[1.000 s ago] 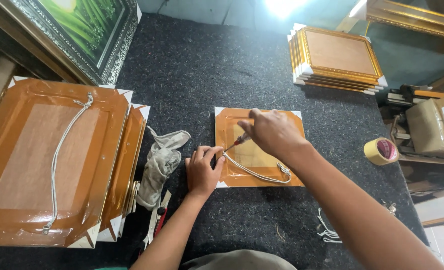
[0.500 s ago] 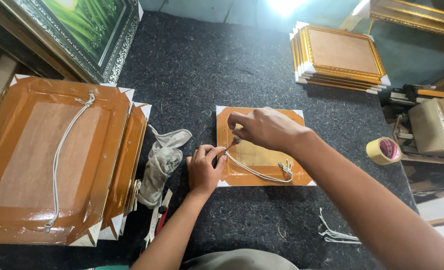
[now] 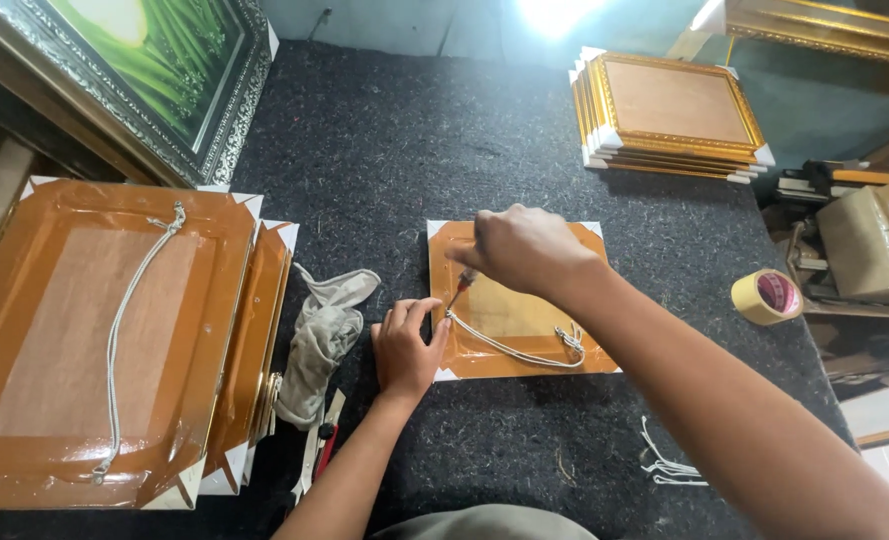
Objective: Attaching hanging wires and hardware to the back of picture frames using a screwdriver.
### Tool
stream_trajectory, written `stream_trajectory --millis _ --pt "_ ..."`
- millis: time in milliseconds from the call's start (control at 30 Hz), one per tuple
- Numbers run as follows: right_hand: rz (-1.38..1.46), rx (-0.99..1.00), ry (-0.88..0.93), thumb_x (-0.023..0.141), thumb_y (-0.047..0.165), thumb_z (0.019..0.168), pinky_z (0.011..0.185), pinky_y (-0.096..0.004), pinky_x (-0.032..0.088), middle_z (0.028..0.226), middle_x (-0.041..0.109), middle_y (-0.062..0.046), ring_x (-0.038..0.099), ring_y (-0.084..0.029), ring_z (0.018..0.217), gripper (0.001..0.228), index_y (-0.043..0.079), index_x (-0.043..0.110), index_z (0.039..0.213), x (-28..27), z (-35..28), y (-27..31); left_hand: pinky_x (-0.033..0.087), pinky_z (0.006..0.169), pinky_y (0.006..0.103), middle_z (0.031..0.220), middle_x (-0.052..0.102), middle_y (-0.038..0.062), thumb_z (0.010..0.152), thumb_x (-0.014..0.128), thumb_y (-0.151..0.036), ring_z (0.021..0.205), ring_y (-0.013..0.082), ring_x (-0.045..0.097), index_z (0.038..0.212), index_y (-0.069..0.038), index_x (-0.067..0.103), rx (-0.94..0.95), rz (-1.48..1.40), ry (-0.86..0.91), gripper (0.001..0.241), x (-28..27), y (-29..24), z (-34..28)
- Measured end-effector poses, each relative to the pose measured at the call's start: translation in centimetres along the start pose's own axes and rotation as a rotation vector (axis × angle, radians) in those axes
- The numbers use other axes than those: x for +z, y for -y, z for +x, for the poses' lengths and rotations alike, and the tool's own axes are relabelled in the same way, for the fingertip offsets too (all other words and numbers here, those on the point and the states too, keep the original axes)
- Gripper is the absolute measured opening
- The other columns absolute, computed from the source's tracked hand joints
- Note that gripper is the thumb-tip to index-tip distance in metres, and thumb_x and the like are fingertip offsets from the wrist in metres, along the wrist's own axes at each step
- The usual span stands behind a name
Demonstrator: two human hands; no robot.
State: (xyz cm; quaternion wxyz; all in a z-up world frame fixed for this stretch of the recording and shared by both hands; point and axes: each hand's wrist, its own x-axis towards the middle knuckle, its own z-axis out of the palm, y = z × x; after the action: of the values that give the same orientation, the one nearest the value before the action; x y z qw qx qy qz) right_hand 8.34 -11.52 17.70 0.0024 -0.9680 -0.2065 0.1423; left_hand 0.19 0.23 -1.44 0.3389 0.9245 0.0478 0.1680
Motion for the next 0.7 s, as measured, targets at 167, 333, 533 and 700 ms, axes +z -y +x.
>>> stream_trajectory --millis 167,333,533,700 --pt "-0.234 0.046 -0.053 0.035 0.051 0.085 0.064 -0.041 0.050 0.065 0.064 -0.012 0.065 -0.033 0.071 0.051 0.014 0.068 0.073 1.4 1.3 -0.5 0.040 0.071 0.0318 0.090 0.052 -0.007 0.075 0.063 -0.033 0.085 0.0142 0.056 0.097 -0.028 0.058 -0.003 -0.002 0.010 0.023 0.2 0.0 0.0" --pt "0.008 -0.231 -0.022 0.047 0.028 0.083 0.076 -0.043 0.050 0.076 0.069 -0.003 0.063 -0.032 0.079 0.019 0.016 0.058 0.093 -1.0 -0.3 -0.2 0.039 0.068 0.0311 0.087 0.051 -0.008 0.072 0.065 -0.032 0.081 0.0139 0.055 0.094 -0.029 0.058 0.033 0.007 -0.063 0.024 0.4 0.1 -0.1" --pt "0.176 -0.467 -0.020 0.061 0.013 0.071 0.072 -0.043 0.050 0.081 0.065 -0.005 0.064 -0.027 0.082 0.015 0.012 0.054 0.085 -1.2 -0.8 -0.7 0.040 0.067 0.0305 0.087 0.052 -0.008 0.072 0.064 -0.034 0.080 0.0133 0.055 0.094 -0.029 0.058 0.046 0.011 -0.076 0.023 0.6 0.2 -0.1" --pt "0.268 -0.460 -0.008 0.065 0.010 0.066 0.070 -0.041 0.051 0.077 0.062 -0.004 0.063 -0.027 0.079 0.013 0.012 0.058 0.076 -1.1 -0.2 -1.5 0.039 0.067 0.0304 0.088 0.053 -0.010 0.071 0.064 -0.037 0.078 0.0107 0.055 0.095 -0.032 0.059 0.035 0.007 -0.081 0.025 1.2 0.7 -0.2"
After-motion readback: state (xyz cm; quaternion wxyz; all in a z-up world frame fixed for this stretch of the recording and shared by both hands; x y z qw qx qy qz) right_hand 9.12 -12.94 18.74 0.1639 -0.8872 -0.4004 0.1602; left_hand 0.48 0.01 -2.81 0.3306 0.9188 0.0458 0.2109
